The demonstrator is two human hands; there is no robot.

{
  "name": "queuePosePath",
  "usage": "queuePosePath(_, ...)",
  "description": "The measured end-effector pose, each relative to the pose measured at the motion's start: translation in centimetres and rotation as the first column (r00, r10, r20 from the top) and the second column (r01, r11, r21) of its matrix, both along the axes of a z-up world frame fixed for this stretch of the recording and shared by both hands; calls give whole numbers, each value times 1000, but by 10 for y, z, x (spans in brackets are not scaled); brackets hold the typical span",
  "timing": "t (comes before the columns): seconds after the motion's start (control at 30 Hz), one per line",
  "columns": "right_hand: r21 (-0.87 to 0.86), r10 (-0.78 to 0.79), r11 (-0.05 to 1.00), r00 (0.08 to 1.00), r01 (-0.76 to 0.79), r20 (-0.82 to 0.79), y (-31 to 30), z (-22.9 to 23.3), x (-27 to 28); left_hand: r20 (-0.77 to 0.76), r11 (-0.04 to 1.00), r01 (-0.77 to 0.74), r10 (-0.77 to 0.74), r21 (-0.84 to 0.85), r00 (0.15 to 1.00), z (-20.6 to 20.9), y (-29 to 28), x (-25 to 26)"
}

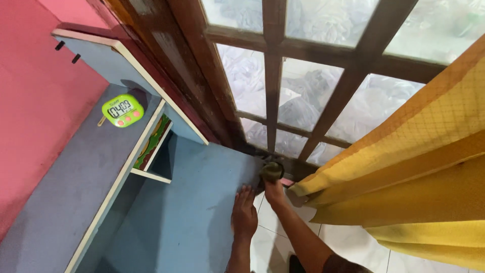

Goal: The person sprays a cleaning solution onto a blue wall-mounted shelf and wipes the surfaces with a cloth. They move the spray bottle and a small green timer aside to reach different areas, then wipe the shelves and side panels thoroughly.

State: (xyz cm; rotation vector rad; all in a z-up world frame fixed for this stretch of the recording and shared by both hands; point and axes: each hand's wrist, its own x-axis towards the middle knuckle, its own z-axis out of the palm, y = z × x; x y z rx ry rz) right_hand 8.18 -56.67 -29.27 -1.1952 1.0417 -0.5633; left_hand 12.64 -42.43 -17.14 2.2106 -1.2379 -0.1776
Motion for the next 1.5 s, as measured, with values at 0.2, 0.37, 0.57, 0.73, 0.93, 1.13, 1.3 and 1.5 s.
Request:
queuePosePath(0.2, 338, -50, 941, 994, 16, 92, 43, -46, -12, 16, 999, 17, -17, -49, 1000, -20, 5, 1)
queuePosePath(0.37, 59, -21, 998, 999, 19, 35, 34, -30, -10, -25, 1000, -29, 29, -9, 999, -1, 5, -1)
queuePosePath(0.57, -9, 75, 997, 973, -75, 220, 57, -28, -23, -104, 988, -116, 105, -99, 989, -22, 10, 2)
queuePosePath(0.73, 174, 25, 985, 999, -18, -38, 37, -32, -11, -236, 974, -140, 96, -178, 967, -14, 12, 6)
queuePosePath(0.93, 54, 16, 998, 976, -28, 216, 137, -24, -37, -427, 965, -137, 29, -224, 904, -15, 33, 5)
queuePosePath(1.13, -267, 273, 871, 857, -413, -436, 214, -16, -63, -482, 976, -90, -18, -199, 876, -12, 87, -11)
queuePosePath(1.3, 159, 134, 982, 973, -104, -189, 293, -1, -79, -366, 982, 15, -84, -186, 927, -24, 164, -21)
queuePosePath(1.5, 129, -130, 986, 974, 107, 184, 291, -21, -63, -255, 990, 123, -138, -73, 957, -11, 244, -23)
